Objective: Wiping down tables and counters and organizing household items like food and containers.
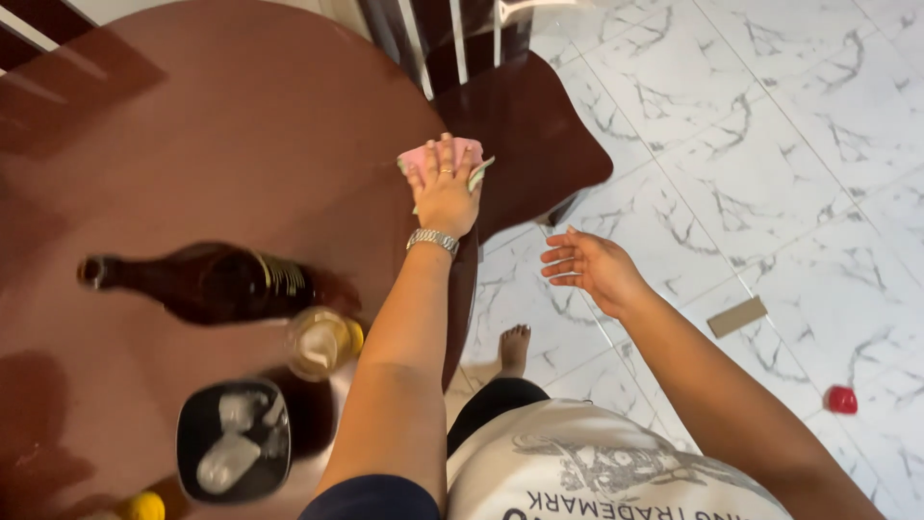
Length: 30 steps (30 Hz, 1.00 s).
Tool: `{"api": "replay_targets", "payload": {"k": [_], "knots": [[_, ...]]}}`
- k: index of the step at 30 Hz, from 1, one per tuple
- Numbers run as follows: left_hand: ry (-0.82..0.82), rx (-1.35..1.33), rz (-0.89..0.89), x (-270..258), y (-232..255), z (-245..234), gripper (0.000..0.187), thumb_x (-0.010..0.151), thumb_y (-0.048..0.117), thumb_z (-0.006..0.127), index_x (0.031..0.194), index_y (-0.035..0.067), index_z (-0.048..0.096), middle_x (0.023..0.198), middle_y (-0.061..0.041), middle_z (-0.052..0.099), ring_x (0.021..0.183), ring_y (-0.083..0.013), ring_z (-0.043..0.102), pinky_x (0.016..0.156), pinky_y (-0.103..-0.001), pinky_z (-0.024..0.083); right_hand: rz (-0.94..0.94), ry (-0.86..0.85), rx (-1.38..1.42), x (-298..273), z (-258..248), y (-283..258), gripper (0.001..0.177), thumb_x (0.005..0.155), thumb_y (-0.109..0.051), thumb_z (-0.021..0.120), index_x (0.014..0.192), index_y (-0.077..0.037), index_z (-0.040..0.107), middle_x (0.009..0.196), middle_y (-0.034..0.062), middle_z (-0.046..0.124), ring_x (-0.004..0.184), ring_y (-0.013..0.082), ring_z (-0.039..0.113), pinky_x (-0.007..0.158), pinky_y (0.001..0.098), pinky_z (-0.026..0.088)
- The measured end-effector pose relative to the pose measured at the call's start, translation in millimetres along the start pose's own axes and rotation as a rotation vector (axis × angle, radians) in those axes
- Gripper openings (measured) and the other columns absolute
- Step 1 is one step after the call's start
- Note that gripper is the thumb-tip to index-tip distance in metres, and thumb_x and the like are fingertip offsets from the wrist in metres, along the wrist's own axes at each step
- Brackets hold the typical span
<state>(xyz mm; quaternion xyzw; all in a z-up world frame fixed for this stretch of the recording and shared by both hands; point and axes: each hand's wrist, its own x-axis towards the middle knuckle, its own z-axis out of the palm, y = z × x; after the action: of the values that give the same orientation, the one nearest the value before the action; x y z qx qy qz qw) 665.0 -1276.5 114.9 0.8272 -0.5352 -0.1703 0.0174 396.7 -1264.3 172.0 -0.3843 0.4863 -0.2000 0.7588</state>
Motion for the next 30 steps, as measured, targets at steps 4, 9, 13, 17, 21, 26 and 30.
{"api": "replay_targets", "payload": {"k": [4, 9, 13, 17, 21, 26, 30], "knots": [[0.264, -0.410, 0.175, 70.9, -15.0, 12.5, 0.047, 0.102, 0.019, 0.042, 0.147, 0.007, 0.049, 0.154, -0.017, 0.034, 0.146, -0.0386, 0.024, 0.123, -0.058, 0.018, 0.004, -0.050, 0.016, 43.8, 18.8, -33.8, 0.044, 0.105, -0.036, 0.054, 0.120, 0.004, 0.066, 0.102, 0.0227, 0.073, 0.088, 0.0348, 0.074, 0.078, 0.0448, 0.061], [0.564, -1.851, -0.059, 74.4, -76.1, -66.0, 0.042, 0.100, 0.049, 0.036, 0.097, 0.013, 0.058, 0.039, -0.024, 0.047, 0.025, -0.0341, 0.052, 0.019, -0.038, 0.037, -0.013, -0.088, 0.023, 83.9, 21.4, -57.8, 0.044, 0.104, -0.037, 0.056, 0.117, 0.004, 0.067, 0.101, 0.0227, 0.073, 0.086, 0.0343, 0.074, 0.075, 0.0443, 0.062], [1.135, -0.548, -0.538, 56.3, -163.6, -77.7, 0.033, 0.101, 0.015, 0.055, 0.134, 0.013, 0.059, 0.138, -0.013, 0.050, 0.123, -0.0380, 0.057, 0.108, -0.053, 0.044, 0.015, -0.058, -0.004, 116.5, 36.7, -56.7, 0.039, 0.104, -0.036, 0.057, 0.116, -0.001, 0.068, 0.097, 0.0193, 0.075, 0.083, 0.0315, 0.076, 0.074, 0.0418, 0.063], [0.906, 0.067, -0.928, 100.5, -211.2, 51.1, 0.059, 0.099, 0.049, 0.063, 0.143, 0.011, 0.057, 0.158, -0.020, 0.042, 0.145, -0.0522, 0.034, 0.104, -0.085, 0.028, 0.041, -0.165, -0.028, 119.4, 58.6, -53.8, 0.041, 0.104, -0.036, 0.057, 0.117, 0.001, 0.068, 0.099, 0.0214, 0.075, 0.084, 0.0342, 0.076, 0.071, 0.0421, 0.063], [0.953, 0.256, -0.644, 91.0, -102.0, 58.1, 0.074, 0.087, 0.044, 0.075, 0.145, 0.006, 0.051, 0.154, -0.036, 0.033, 0.136, -0.0648, 0.035, 0.099, -0.089, 0.027, 0.026, -0.163, -0.050, 115.3, 41.6, -66.5, 0.043, 0.104, -0.037, 0.057, 0.117, 0.002, 0.068, 0.101, 0.0236, 0.075, 0.086, 0.0361, 0.076, 0.072, 0.0434, 0.062], [0.773, 0.036, -0.295, 60.6, 33.5, 35.9, 0.059, 0.087, 0.048, 0.068, 0.139, 0.020, 0.062, 0.158, -0.024, 0.040, 0.144, -0.0552, 0.035, 0.112, -0.087, 0.014, -0.022, -0.164, 0.009, 141.1, 6.6, -53.7, 0.040, 0.106, -0.040, 0.054, 0.112, -0.004, 0.069, 0.094, 0.0167, 0.076, 0.076, 0.0280, 0.075, 0.065, 0.0379, 0.062], [0.637, -0.244, -0.244, 42.4, 23.7, 11.0, 0.050, 0.093, 0.029, 0.057, 0.135, 0.002, 0.063, 0.145, -0.025, 0.057, 0.117, -0.0683, 0.055, 0.103, -0.079, 0.039, 0.019, -0.202, -0.052, 134.3, 11.5, -80.4, 0.040, 0.105, -0.040, 0.053, 0.115, -0.004, 0.067, 0.100, 0.0189, 0.075, 0.084, 0.0317, 0.075, 0.071, 0.0412, 0.063]]}}
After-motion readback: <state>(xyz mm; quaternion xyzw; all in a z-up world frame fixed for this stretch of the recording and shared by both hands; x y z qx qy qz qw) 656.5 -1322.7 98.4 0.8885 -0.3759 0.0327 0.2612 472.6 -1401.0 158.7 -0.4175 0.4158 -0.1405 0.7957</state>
